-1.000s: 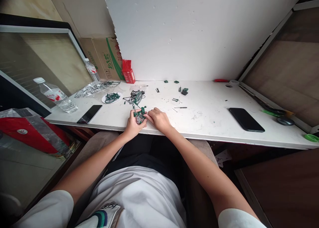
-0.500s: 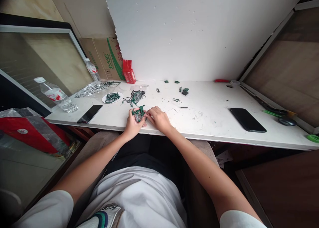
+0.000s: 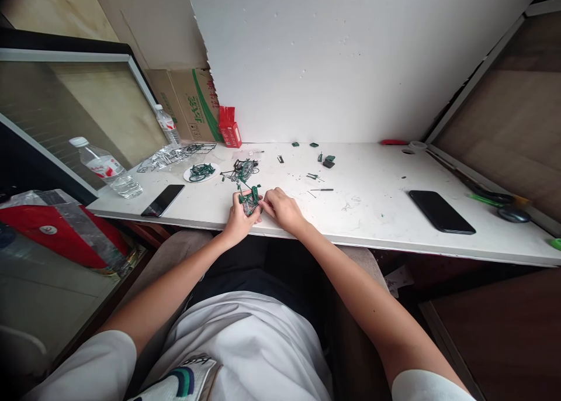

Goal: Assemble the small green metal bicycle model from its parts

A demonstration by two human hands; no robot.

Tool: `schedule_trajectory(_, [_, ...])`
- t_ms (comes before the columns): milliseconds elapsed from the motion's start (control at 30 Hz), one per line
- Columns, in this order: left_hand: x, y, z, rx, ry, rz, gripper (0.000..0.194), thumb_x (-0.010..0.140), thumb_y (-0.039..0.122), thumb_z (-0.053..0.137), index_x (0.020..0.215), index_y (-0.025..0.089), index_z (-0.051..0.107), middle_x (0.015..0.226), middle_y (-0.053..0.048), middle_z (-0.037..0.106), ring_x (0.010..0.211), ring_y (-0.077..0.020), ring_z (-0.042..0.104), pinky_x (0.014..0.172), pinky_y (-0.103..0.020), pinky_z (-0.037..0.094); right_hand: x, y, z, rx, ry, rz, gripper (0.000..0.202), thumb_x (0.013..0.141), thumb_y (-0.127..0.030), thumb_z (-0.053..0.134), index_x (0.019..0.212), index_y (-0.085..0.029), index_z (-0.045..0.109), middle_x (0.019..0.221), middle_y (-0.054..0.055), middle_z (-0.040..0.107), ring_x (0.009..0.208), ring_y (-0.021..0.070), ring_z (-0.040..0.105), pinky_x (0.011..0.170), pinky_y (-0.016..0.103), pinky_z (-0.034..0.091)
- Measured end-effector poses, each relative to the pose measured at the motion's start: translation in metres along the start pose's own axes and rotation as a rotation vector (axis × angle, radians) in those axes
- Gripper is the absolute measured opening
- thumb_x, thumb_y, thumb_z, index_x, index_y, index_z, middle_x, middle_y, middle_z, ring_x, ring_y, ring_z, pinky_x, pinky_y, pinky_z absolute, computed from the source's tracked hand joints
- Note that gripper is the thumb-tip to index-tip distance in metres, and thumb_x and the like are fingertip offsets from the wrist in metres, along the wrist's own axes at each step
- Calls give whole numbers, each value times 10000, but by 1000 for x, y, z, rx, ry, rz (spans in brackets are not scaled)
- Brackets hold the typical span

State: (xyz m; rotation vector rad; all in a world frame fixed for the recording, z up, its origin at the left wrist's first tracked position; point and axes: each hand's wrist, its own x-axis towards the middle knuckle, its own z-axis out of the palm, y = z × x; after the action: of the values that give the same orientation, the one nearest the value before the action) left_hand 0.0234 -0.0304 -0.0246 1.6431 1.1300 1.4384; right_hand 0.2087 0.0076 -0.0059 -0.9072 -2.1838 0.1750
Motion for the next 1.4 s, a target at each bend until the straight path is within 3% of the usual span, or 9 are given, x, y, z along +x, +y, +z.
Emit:
schedule_trajectory(200, [-1,-2,1,15,-8,22,486,918,262,753,1276,221,426,1257,-157,756,589,-110,728,581,-233,602,0,-2,-1,-71,-17,-54,396,1142,-418,417,801,-233,495,810,65,623,831,218,587,672,312,383])
schedule_trajectory(300, [-1,-1,1,11,6,15,489,913,269,763,1269,217,431,1223,-155,767,601,-120,737,585,-234,604,-1,-7,-3,-141,-12,-8,438,1143,-413,406,762,-224,511,750,59,608,761,208,566,641,326,338])
schedule_trajectory(500, [0,2,1,-36,27,-22,485,925,279,747,1282,224,424,1233,-150,763,602,-120,737,558,-238,614,-2,-9,-5,-68,3,-6,176,1086,-347,523,1014,-211,608,946,72,692,872,213,617,678,296,391])
schedule_trajectory(600, [0,2,0,-33,27,-45,499,922,273,751,1289,224,417,1208,-144,774,593,-120,733,560,-233,612,-2,-5,-2,-75,-13,-9,267,1120,-393,464,1013,-204,621,954,84,679,851,209,611,679,288,393])
schedule_trajectory(867, [-2,-2,2,30,24,25,483,935,230,724,1314,219,425,1244,-158,771,632,-136,765,613,-244,626,-1,-3,1,-217,-77,33,526,1153,-452,353,775,-196,614,721,64,616,645,183,525,629,320,281])
schedule_trajectory(1067, [-2,0,3,21,73,41,493,946,281,732,1323,231,418,1285,-156,755,615,-115,745,592,-227,615,-2,-9,-5,-15,8,29,329,1117,-491,477,1079,-207,638,973,85,712,813,200,632,674,297,401])
schedule_trajectory(1167, [-4,0,4,33,95,52,485,954,274,717,1329,231,412,1326,-168,739,606,-112,740,582,-230,614,-2,-6,-4,0,27,-43,351,1131,-488,443,1033,-216,641,1011,102,718,881,217,638,715,312,440])
schedule_trajectory(1300, [-7,0,5,114,90,137,481,967,225,686,1363,223,413,1343,-189,731,897,-203,822,785,-318,676,-2,-4,-3,-64,38,-101,431,1146,-487,391,913,-219,636,876,89,693,860,227,617,721,323,422])
schedule_trajectory(1400, [-7,2,5,193,79,239,501,974,212,684,1390,220,405,1371,-204,720,1193,-262,773,987,-405,654,-3,-11,-3,-80,80,-32,535,1142,-542,353,790,-218,592,750,66,623,686,198,545,657,324,378])
